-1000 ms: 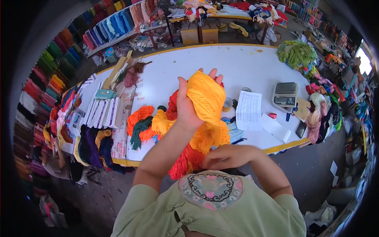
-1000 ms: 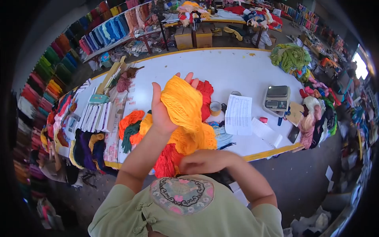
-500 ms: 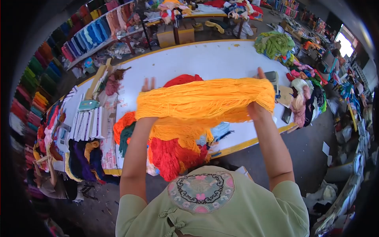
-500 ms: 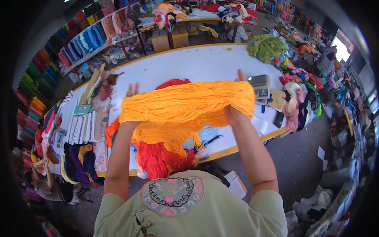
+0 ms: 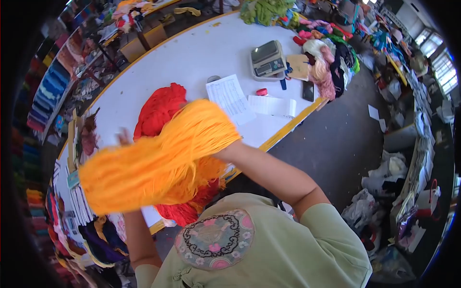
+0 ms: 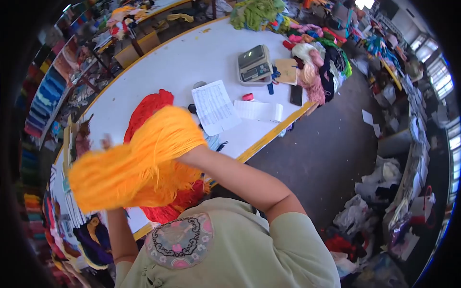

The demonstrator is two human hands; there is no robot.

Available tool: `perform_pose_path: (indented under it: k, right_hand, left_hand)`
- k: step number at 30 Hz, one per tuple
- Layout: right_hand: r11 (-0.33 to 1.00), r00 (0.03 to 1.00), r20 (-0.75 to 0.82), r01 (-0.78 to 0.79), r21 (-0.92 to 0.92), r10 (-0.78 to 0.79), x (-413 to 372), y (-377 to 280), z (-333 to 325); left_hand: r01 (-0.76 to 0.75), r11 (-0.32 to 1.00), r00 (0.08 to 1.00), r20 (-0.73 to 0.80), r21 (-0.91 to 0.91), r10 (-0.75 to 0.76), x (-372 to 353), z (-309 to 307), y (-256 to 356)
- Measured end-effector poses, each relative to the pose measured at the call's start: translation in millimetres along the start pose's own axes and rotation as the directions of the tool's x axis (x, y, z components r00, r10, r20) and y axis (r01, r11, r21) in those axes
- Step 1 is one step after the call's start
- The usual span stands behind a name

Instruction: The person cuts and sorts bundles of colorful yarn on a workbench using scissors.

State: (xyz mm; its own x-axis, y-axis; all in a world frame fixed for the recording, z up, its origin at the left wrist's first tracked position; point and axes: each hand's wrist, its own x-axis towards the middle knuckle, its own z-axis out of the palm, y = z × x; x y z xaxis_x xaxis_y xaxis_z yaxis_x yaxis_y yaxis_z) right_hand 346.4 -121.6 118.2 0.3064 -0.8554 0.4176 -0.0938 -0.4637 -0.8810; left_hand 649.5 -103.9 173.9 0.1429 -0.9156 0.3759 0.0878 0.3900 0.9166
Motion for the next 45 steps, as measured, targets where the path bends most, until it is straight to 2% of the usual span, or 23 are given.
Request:
perform_pose_path:
  k: [1,2,4,5,6,8,10,11,12,13,14,15,16,20,23,26,30,33,36,37,40,43,45]
  right_hand:
    - [0.959,0.973,0.111,-0.222,0.177,0.204,-8,8,6]
    - [0.840,0.895,0.254,-0.437,0.322,0.368,-16,16,8]
    - [0.983,0.933,0.309,-0.185,-0.021,0.182,-36,45,0]
    - [0.936,0.786,0.530,-0.348,-0.044,0.317,-49,52,-8]
    - [0.867,0.570,0.714,-0.486,-0.108,0.408,-58,53,-25]
    - [0.818,0.637,0.659,-0.572,0.057,0.399,-78,92,-63]
    - [0.834,0.735,0.407,-0.530,-0.152,0.542,-104,186,-116]
    - [0.752,0.741,0.190,-0.566,-0.339,0.644,-113,233,-150]
    - [0.602,0.635,0.039,-0.709,-0.366,0.772,-120,286,-193]
    - [0.431,0.584,-0.147,-0.725,-0.537,0.799,-125,327,-238]
    - [0.349,0.607,-0.371,-0.748,-0.565,0.703,-136,360,-276]
    - [0.242,0.438,-0.467,-0.874,-0.421,0.768,-118,352,-317]
    - [0.164,0.441,-0.503,-0.849,-0.502,0.744,-112,372,-352]
    - [0.170,0.553,-0.476,-0.755,-0.633,0.684,-85,409,-422]
    - [0.160,0.555,-0.390,-0.700,-0.696,0.735,-57,444,-441]
    - [0.092,0.506,-0.390,-0.692,-0.716,0.769,-33,453,-449]
    - [-0.148,0.611,-0.453,-0.482,-0.863,0.649,-31,472,-454]
    - [-0.219,0.608,-0.562,-0.546,-0.809,0.560,-35,483,-471]
    - [-0.241,0.507,-0.640,-0.643,-0.727,0.578,-33,481,-502]
    - [-0.182,0.595,-0.538,-0.553,-0.813,0.598,-36,482,-514]
    - [-0.046,0.744,-0.329,-0.374,-0.926,0.581,-35,472,-531]
    - [0.052,0.859,-0.341,-0.389,-0.920,0.382,-31,459,-532]
    - [0.242,0.793,-0.517,-0.598,-0.764,0.322,-23,445,-533]
  left_hand:
    - [0.003,0.990,1.000,0.008,-0.139,-0.002,-9,27,-1]
    - [0.014,0.967,1.000,0.025,-0.255,-0.007,-18,53,-1]
    - [0.042,0.920,0.998,0.055,-0.390,-0.022,-34,91,-1]
    - [0.051,0.903,0.998,0.062,-0.426,-0.027,-39,103,0]
    - [0.059,0.893,0.997,0.064,-0.446,-0.033,-40,112,1]
    - [0.076,0.888,0.997,0.060,-0.454,-0.054,-36,126,-1]
    - [0.101,0.863,0.993,0.098,-0.496,-0.060,-28,135,-8]
    - [0.121,0.842,0.990,0.124,-0.525,-0.065,-23,137,-11]
    - [0.143,0.820,0.986,0.155,-0.554,-0.068,-18,141,-15]
    - [0.160,0.799,0.987,0.097,-0.580,-0.128,-15,152,-21]
    - [0.175,0.777,0.981,0.035,-0.605,-0.193,-14,165,-27]
    - [0.183,0.753,0.965,-0.031,-0.632,-0.260,-14,179,-34]
    - [0.196,0.752,0.955,-0.051,-0.629,-0.292,-13,191,-41]
    - [0.254,0.732,0.908,-0.106,-0.633,-0.406,-8,238,-65]
    - [0.304,0.759,0.876,-0.143,-0.576,-0.460,0,261,-77]
    - [0.357,0.763,0.845,-0.162,-0.538,-0.510,13,279,-90]
    - [0.412,0.742,0.820,-0.141,-0.529,-0.555,27,293,-106]
    - [0.429,0.724,0.807,-0.132,-0.540,-0.576,30,300,-118]
    - [0.443,0.724,0.793,-0.146,-0.529,-0.592,34,308,-123]
    - [0.449,0.724,0.787,-0.151,-0.524,-0.598,35,311,-125]
    - [0.447,0.704,0.775,-0.154,-0.552,-0.612,36,315,-131]
    - [0.464,0.682,0.756,-0.149,-0.565,-0.638,36,318,-136]
    - [0.486,0.679,0.756,-0.125,-0.550,-0.643,36,318,-139]
